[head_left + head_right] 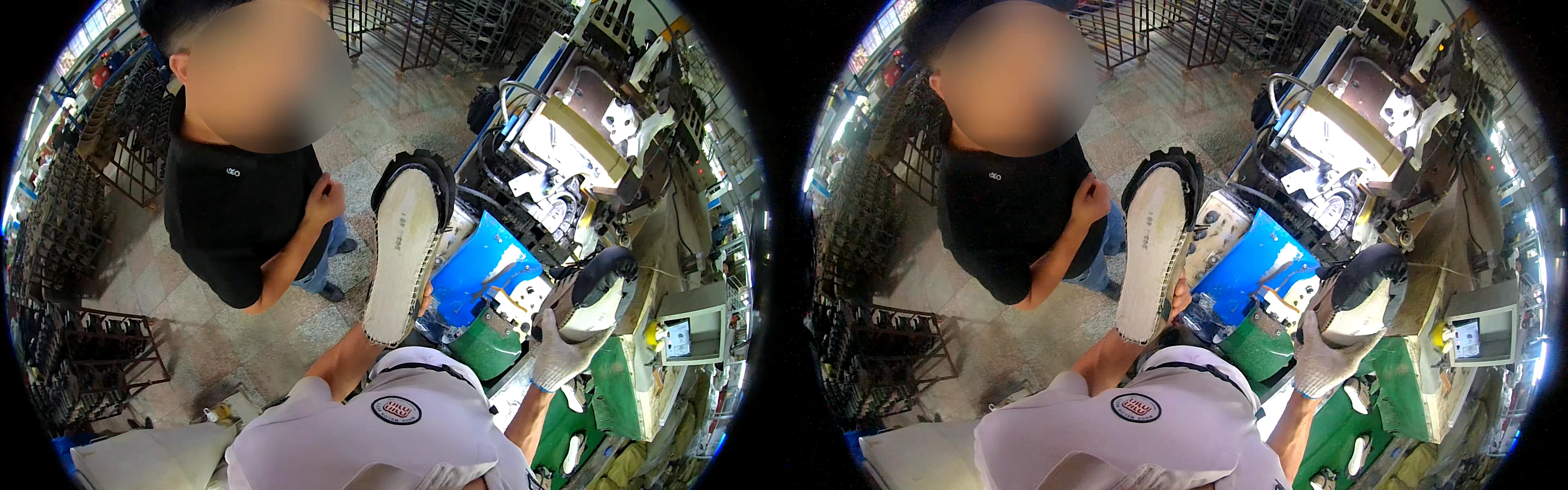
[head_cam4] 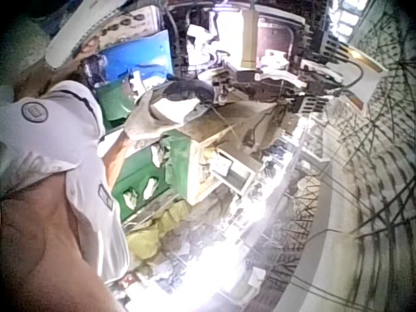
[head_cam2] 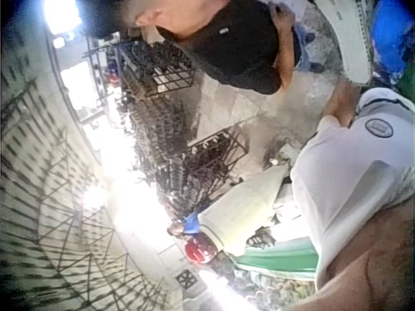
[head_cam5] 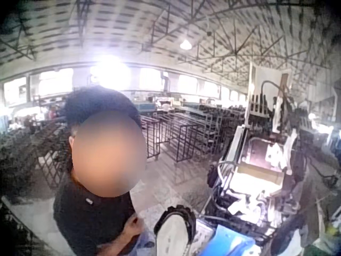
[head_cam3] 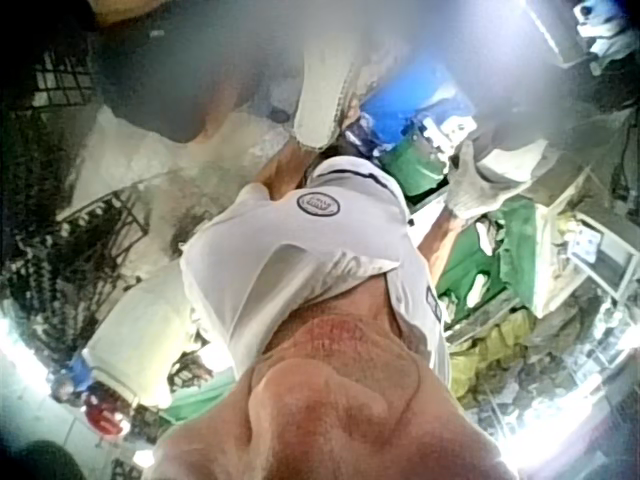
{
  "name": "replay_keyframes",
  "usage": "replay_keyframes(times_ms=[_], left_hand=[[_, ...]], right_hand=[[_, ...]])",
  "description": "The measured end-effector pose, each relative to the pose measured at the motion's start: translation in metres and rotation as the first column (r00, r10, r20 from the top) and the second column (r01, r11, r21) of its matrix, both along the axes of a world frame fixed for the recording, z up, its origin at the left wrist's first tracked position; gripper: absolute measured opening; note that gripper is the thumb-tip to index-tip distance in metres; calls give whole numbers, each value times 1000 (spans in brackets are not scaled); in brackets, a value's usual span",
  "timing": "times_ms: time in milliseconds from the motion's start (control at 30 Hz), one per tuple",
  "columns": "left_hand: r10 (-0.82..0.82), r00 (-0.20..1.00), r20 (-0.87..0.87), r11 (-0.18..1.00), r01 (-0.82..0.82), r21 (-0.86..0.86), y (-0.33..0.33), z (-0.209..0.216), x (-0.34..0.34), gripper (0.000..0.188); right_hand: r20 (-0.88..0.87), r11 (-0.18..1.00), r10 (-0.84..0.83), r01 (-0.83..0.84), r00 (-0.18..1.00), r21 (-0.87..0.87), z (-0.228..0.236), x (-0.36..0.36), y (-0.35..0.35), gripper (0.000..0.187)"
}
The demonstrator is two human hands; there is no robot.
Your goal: The person places a shoe upper onto a lasting machine, activates the machine to press and shape the material over the last, removes the shoe, and places it on a conveyor belt.
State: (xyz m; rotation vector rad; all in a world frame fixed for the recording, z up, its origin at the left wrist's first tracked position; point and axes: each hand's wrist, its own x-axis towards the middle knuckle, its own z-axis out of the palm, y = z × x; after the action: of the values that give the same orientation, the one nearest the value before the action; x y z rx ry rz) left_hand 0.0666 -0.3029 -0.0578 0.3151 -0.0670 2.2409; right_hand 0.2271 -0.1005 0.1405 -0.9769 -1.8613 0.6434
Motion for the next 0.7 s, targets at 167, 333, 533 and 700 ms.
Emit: replay_keyframes(times_ms=[167, 333, 533, 700], left_hand=[[4, 1000, -30, 1000, -4, -1, -5, 1, 2, 58], [0, 1000, 17, 1000, 0, -14, -8, 11, 9, 57], [60, 997, 48, 996, -57, -66, -12, 13, 22, 56], [-5, 1000, -18, 1000, 4, -11, -13, 7, 15, 56]], right_hand=[[39, 999, 1, -3, 999, 49, -2, 0, 0, 109], [61, 996, 6, -11, 998, 86, -2, 2, 0, 108], [76, 996, 15, -22, 997, 91, -5, 7, -4, 109], [55, 998, 37, -39, 998, 43, -9, 9, -2, 109]])
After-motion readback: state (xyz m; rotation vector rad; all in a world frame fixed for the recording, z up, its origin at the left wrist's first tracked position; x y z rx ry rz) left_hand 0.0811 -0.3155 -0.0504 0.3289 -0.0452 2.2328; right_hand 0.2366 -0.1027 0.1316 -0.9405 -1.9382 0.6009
